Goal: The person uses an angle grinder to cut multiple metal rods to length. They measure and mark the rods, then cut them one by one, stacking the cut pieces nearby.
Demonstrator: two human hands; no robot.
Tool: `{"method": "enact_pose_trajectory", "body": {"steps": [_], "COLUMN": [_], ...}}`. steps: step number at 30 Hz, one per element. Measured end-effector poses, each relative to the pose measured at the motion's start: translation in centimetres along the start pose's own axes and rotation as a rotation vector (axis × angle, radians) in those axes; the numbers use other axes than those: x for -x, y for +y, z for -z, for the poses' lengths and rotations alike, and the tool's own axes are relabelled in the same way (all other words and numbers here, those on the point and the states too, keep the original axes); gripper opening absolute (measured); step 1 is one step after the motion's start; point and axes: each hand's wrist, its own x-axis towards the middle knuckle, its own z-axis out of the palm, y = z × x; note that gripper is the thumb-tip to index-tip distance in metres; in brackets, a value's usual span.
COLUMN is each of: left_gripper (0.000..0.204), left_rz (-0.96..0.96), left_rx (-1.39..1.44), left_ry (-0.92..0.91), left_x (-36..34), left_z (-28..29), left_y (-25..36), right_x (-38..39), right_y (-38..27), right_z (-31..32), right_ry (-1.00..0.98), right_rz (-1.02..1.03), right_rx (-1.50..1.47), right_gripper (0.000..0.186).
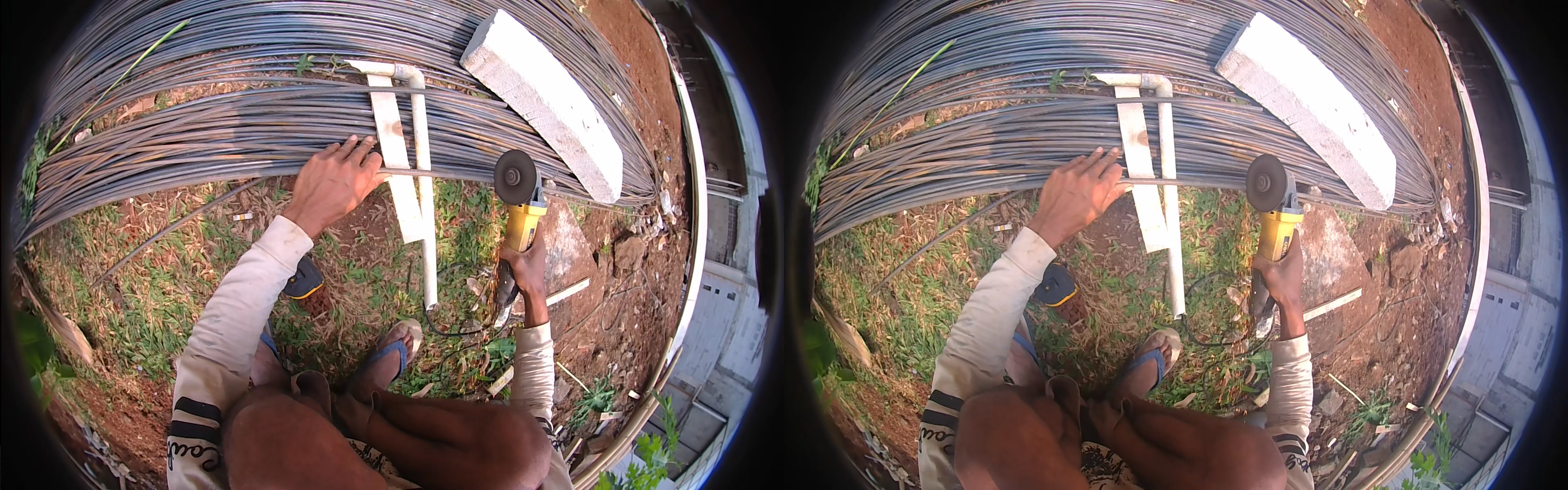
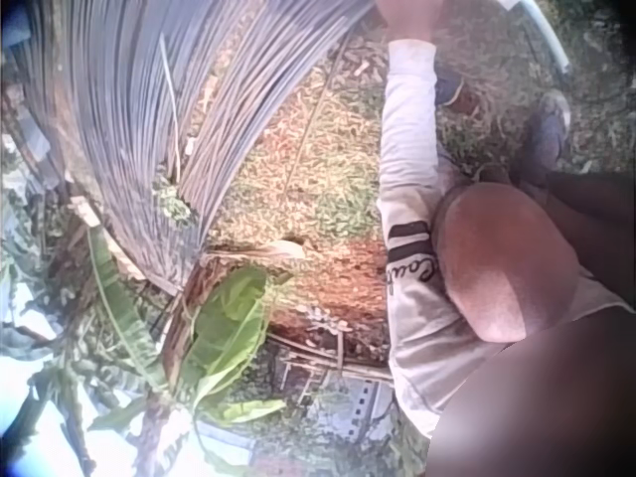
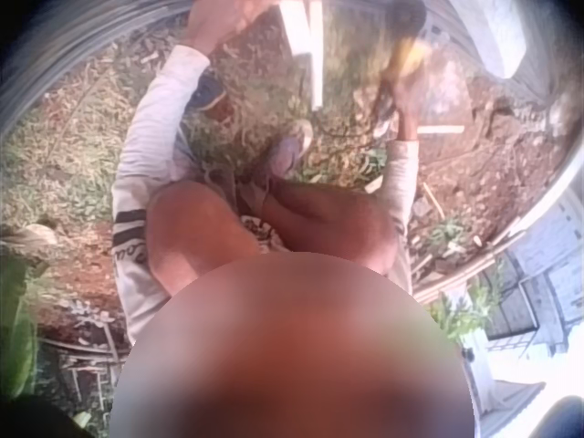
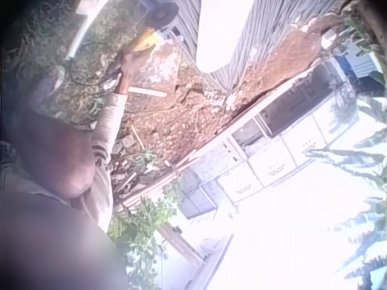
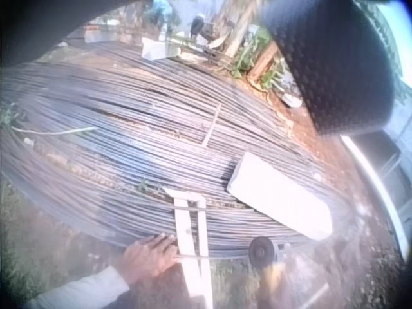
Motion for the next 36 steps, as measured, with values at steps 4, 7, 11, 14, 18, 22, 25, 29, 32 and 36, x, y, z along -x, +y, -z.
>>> {"method": "enact_pose_trajectory", "body": {"steps": [4,7,11,14,18,22,25,29,32,36], "left_gripper": [0.039,0.039,0.040,0.041,0.042,0.042,0.042,0.043,0.043,0.043], "left_rz": [0.004,0.013,0.020,0.022,0.035,0.037,0.034,0.035,0.031,0.033], "left_rx": [0.018,0.033,0.043,0.029,0.020,0.020,0.016,0.021,0.023,0.022], "left_ry": [0.006,0.012,0.004,-0.011,-0.013,-0.019,-0.021,-0.019,-0.015,-0.032], "left_x": [0.0,-0.1,-0.1,-0.1,-0.1,-0.1,0.0,-0.1,-0.1,-0.1], "left_z": [0.2,0.4,0.4,0.4,0.3,0.3,0.4,0.3,0.3,0.2], "left_y": [0.1,0.1,0.1,0.1,0.2,0.3,0.2,0.2,0.1,0.1], "right_x": [0.1,1.4,2.8,2.8,1.3,-0.3,-0.1,1.5,2.1,1.3], "right_y": [-0.1,-0.1,0.2,0.7,0.9,0.9,0.8,0.8,0.9,1.5], "right_z": [-0.2,0.0,0.3,0.1,0.1,0.1,0.0,0.2,0.5,0.4], "right_ry": [0.007,0.016,0.001,-0.016,-0.014,-0.011,-0.003,-0.001,-0.030,-0.016], "right_rz": [0.009,0.020,-0.028,-0.024,0.027,0.072,0.034,0.025,-0.038,0.030], "right_rx": [0.008,0.077,0.055,0.015,-0.004,-0.034,-0.012,-0.015,-0.027,-0.030], "right_gripper": [0.063,0.063,0.061,0.059,0.063,0.068,0.069,0.069,0.069,0.071]}}
